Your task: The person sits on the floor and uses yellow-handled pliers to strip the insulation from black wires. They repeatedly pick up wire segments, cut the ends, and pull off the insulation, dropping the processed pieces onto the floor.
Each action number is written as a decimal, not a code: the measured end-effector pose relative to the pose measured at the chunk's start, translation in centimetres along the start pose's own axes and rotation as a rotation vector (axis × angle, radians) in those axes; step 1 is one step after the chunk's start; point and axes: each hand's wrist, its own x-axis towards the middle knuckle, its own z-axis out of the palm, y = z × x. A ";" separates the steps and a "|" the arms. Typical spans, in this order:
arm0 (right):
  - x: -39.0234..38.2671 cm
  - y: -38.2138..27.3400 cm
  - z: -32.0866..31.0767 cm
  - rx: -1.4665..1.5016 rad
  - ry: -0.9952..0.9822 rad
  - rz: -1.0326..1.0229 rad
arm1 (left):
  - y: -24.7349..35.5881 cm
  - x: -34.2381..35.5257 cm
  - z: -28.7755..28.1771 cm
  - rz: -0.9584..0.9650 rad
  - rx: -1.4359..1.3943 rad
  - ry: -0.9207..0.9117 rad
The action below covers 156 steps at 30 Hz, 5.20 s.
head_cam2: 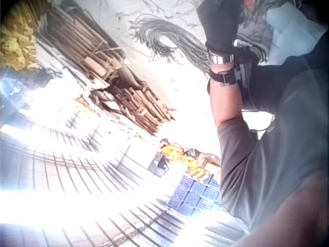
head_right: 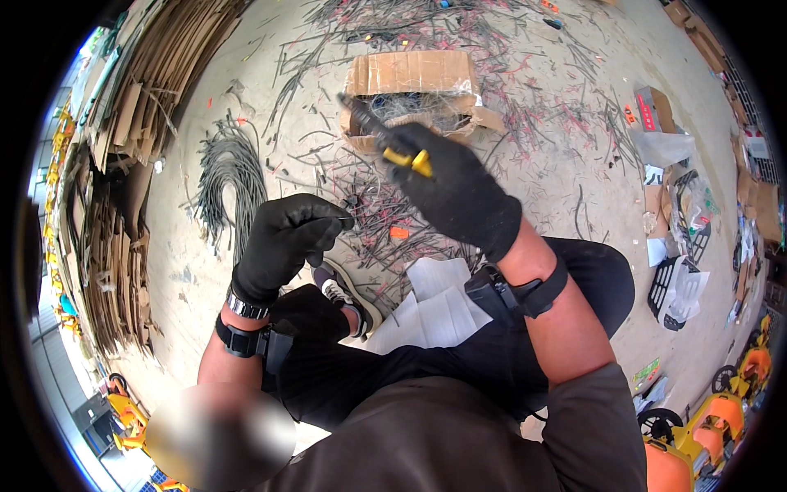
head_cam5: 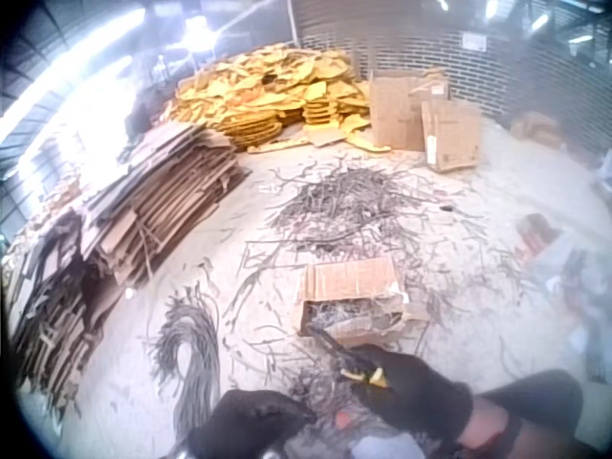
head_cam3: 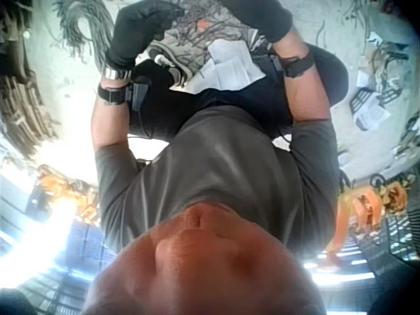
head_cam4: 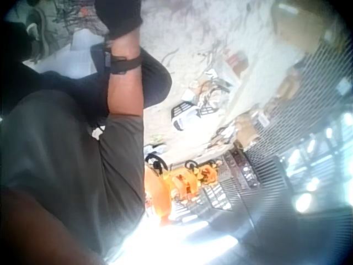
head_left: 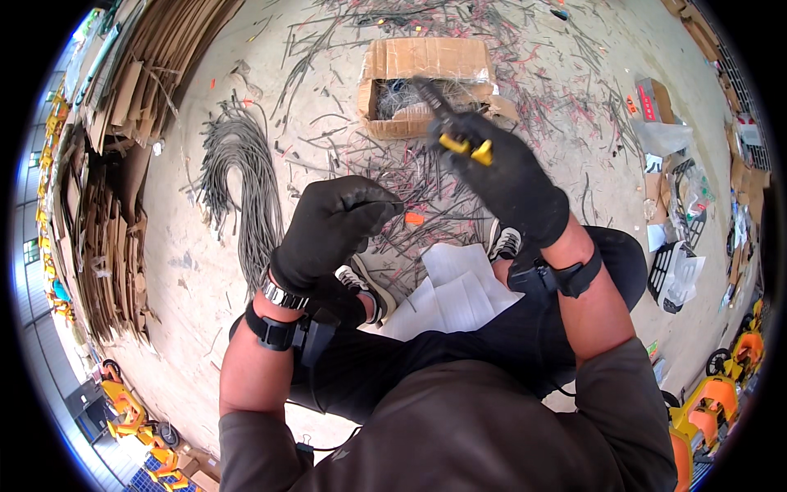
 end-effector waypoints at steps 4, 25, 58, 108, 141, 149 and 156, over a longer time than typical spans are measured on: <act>0.5 -1.5 -1.4 0.035 0.105 -0.006 | 0.0 0.0 0.1 0.020 0.076 0.019; -1.0 -2.6 2.8 -0.070 -0.220 0.069 | -0.4 0.1 1.2 0.043 0.161 -0.001; 2.4 0.8 -12.4 -0.521 0.033 -0.182 | -0.2 0.2 -1.6 -0.046 -0.047 0.187; 1.2 -0.7 1.2 0.052 -0.287 -0.052 | 1.9 0.1 1.5 0.207 0.384 0.174; 3.4 2.7 -3.5 0.399 -0.163 0.270 | 0.2 0.0 -6.4 0.162 0.375 0.497; 3.9 2.7 -5.4 0.265 -0.140 0.314 | 0.1 -0.3 -7.3 0.139 0.313 0.536; 4.2 3.3 -6.0 0.273 -0.108 0.301 | -0.3 -0.2 -7.4 0.140 0.301 0.513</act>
